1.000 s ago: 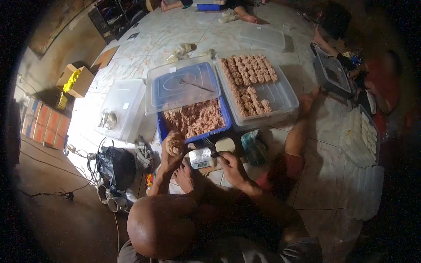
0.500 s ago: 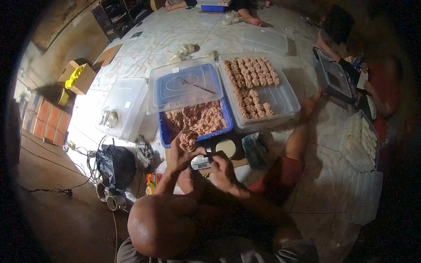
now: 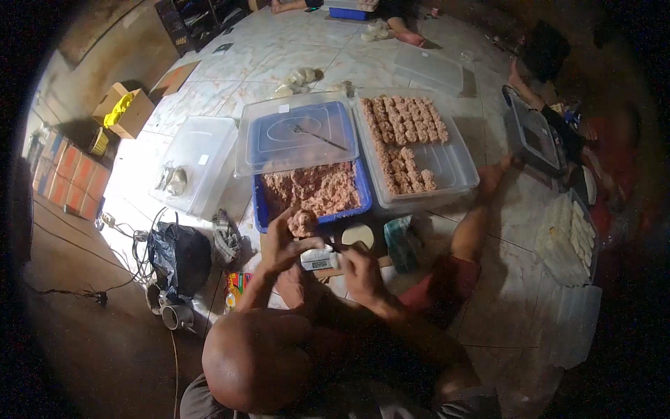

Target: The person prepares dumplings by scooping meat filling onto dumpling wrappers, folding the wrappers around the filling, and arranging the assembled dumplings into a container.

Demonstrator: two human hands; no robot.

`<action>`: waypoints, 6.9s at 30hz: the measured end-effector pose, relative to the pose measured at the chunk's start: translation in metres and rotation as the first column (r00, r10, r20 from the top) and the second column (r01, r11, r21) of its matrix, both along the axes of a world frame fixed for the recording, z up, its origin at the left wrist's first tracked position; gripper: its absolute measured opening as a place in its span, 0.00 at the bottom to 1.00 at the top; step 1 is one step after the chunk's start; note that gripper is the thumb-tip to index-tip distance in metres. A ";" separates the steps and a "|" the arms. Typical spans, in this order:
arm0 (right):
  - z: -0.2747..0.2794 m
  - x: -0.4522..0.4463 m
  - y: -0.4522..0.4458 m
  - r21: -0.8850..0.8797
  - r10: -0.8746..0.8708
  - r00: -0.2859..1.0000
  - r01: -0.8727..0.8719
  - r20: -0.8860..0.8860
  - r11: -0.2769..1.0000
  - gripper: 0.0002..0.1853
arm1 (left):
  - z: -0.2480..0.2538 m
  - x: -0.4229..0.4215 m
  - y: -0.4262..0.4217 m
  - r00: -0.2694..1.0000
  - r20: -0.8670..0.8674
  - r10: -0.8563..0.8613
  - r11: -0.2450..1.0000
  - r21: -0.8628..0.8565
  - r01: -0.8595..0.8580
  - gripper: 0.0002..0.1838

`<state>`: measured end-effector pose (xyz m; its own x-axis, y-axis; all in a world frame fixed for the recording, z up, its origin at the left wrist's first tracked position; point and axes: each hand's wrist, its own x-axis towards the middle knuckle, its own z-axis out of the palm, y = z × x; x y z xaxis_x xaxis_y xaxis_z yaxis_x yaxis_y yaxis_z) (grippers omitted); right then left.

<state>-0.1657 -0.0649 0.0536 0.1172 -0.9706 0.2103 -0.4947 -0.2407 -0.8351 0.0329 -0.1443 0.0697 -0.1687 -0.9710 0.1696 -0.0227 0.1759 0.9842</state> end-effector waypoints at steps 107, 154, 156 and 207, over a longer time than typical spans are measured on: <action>0.073 0.001 0.007 -0.067 -0.036 0.988 0.026 -0.150 0.997 0.09 | -0.012 0.008 0.005 0.952 0.262 -0.159 0.974 -0.119 0.195 0.21; -0.020 -0.228 -0.281 0.179 -0.049 0.703 0.246 -0.709 0.953 0.19 | -0.110 -0.026 0.012 0.614 0.689 -0.385 0.886 0.089 0.455 0.21; -0.034 -0.227 -0.282 0.178 0.016 0.695 0.162 -0.719 0.971 0.22 | -0.121 -0.023 0.018 0.542 0.806 -0.238 0.857 -0.088 0.508 0.22; -0.025 0.025 -0.227 0.038 0.153 0.381 -0.292 -0.912 0.956 0.09 | -0.127 0.025 0.067 0.571 0.804 -0.165 0.898 0.362 -0.250 0.33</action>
<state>-0.1410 -0.2915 0.0287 0.5129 -0.8565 -0.0578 -0.8505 -0.5161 0.1011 0.0583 -0.0774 -0.0568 0.0133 -0.9133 -0.4070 -0.8269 -0.2389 0.5092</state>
